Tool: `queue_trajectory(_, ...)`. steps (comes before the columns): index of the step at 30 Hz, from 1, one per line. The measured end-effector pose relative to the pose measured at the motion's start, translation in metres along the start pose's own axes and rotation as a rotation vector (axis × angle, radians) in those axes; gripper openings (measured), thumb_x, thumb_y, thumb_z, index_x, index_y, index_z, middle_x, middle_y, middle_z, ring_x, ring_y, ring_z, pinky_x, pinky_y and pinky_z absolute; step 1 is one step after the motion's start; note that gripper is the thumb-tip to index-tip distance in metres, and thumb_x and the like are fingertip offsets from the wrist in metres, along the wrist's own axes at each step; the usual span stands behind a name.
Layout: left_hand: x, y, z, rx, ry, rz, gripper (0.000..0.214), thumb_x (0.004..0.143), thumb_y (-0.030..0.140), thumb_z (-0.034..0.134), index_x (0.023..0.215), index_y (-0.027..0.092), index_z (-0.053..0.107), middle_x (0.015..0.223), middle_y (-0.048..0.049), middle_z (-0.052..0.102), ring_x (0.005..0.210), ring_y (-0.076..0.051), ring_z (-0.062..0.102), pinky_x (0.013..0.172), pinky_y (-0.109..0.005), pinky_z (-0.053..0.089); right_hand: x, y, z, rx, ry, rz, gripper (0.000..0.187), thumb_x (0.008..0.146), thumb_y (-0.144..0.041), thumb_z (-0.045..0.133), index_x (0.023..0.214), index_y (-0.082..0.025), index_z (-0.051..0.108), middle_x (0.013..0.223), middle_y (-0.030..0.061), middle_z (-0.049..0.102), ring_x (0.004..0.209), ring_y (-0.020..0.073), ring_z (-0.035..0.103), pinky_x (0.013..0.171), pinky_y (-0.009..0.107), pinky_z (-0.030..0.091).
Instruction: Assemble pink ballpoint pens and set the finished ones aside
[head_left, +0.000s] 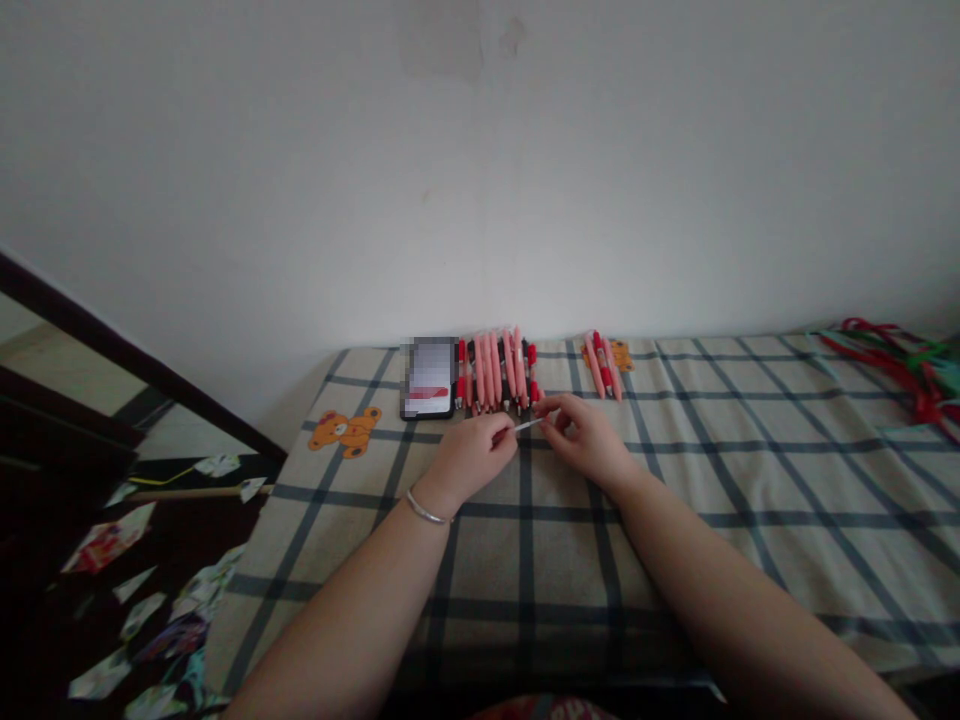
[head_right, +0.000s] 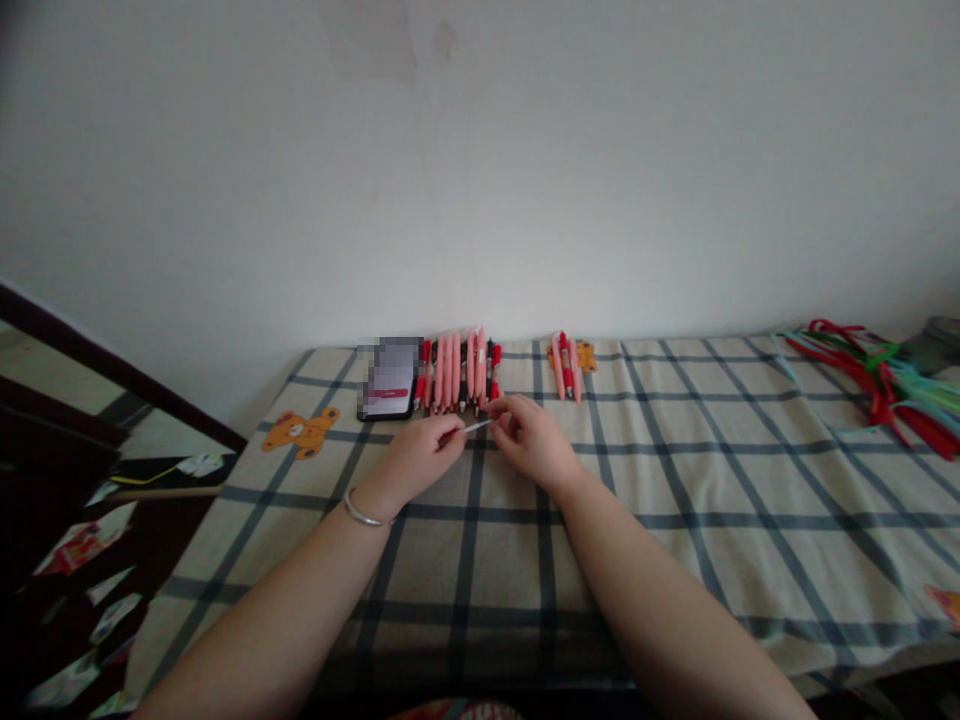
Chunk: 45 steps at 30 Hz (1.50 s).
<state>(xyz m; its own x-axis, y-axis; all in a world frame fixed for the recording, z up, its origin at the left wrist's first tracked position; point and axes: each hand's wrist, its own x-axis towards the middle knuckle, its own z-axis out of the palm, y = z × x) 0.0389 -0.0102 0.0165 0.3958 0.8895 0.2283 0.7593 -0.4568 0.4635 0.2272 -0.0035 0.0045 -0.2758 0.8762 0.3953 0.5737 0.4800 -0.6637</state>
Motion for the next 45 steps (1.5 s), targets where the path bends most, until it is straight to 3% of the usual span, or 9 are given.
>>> queue_trajectory(11,0.000,0.001,-0.001,0.022,-0.010,-0.001,0.020,0.084,0.024,0.042,0.071,0.019,0.056,0.069,-0.0007,0.061,0.064,-0.013,0.055,0.056,-0.024,0.031,0.000,-0.001,0.001,0.055,-0.020,-0.066,0.009,0.080,-0.018,0.051,0.085,-0.019,0.058,0.078,0.0015,0.060,0.066,0.0121,0.054,0.060,0.024,0.043)
queue_trajectory(15,0.000,0.002,-0.001,0.020,-0.013,-0.025,0.021,0.084,0.024,0.042,0.071,0.018,0.057,0.069,-0.0014,0.061,0.065,-0.013,0.056,0.057,-0.024,0.031,0.001,0.000,0.002,0.087,0.024,0.011,0.008,0.079,-0.021,0.052,0.083,-0.019,0.058,0.074,0.0013,0.060,0.061,0.0117,0.053,0.056,0.023,0.042)
queue_trajectory(21,0.000,0.003,-0.001,0.013,0.010,-0.041,0.019,0.083,0.022,0.042,0.069,0.019,0.055,0.067,-0.0006,0.060,0.062,-0.012,0.054,0.055,-0.024,0.030,0.004,0.004,-0.004,0.020,0.175,0.245,0.015,0.078,-0.032,0.052,0.077,-0.019,0.058,0.055,-0.0024,0.052,0.050,0.0118,0.048,0.048,0.023,0.036)
queue_trajectory(28,0.000,0.002,-0.001,0.008,0.016,-0.032,0.020,0.084,0.024,0.041,0.069,0.019,0.053,0.065,0.0006,0.059,0.059,-0.012,0.052,0.053,-0.024,0.028,0.007,0.007,-0.008,-0.313,0.119,0.332,0.016,0.078,-0.035,0.054,0.080,-0.023,0.064,0.069,-0.0002,0.063,0.058,0.0131,0.055,0.050,0.024,0.033)
queue_trajectory(35,0.000,0.002,-0.001,0.026,0.008,-0.032,0.020,0.084,0.025,0.042,0.069,0.019,0.054,0.065,0.0006,0.058,0.058,-0.012,0.052,0.052,-0.024,0.027,0.009,0.005,-0.008,-0.487,0.025,0.177,0.013,0.081,-0.027,0.054,0.082,-0.024,0.067,0.084,0.0022,0.067,0.080,0.0176,0.059,0.061,0.025,0.038)
queue_trajectory(41,-0.001,0.003,-0.002,0.015,-0.008,-0.038,0.021,0.084,0.025,0.041,0.071,0.020,0.056,0.066,0.0002,0.060,0.059,-0.012,0.052,0.053,-0.023,0.029,0.008,0.011,-0.007,-0.474,0.001,0.131,0.013,0.079,-0.023,0.055,0.084,-0.023,0.067,0.080,0.0029,0.065,0.074,0.0171,0.059,0.059,0.026,0.039)
queue_trajectory(45,0.000,0.003,-0.002,0.016,-0.012,-0.031,0.021,0.084,0.025,0.041,0.071,0.020,0.057,0.066,0.0000,0.060,0.060,-0.012,0.053,0.054,-0.023,0.029,0.009,0.013,-0.005,-0.509,0.052,0.155,0.011,0.080,-0.025,0.055,0.081,-0.022,0.065,0.080,0.0035,0.066,0.072,0.0173,0.058,0.055,0.026,0.036)
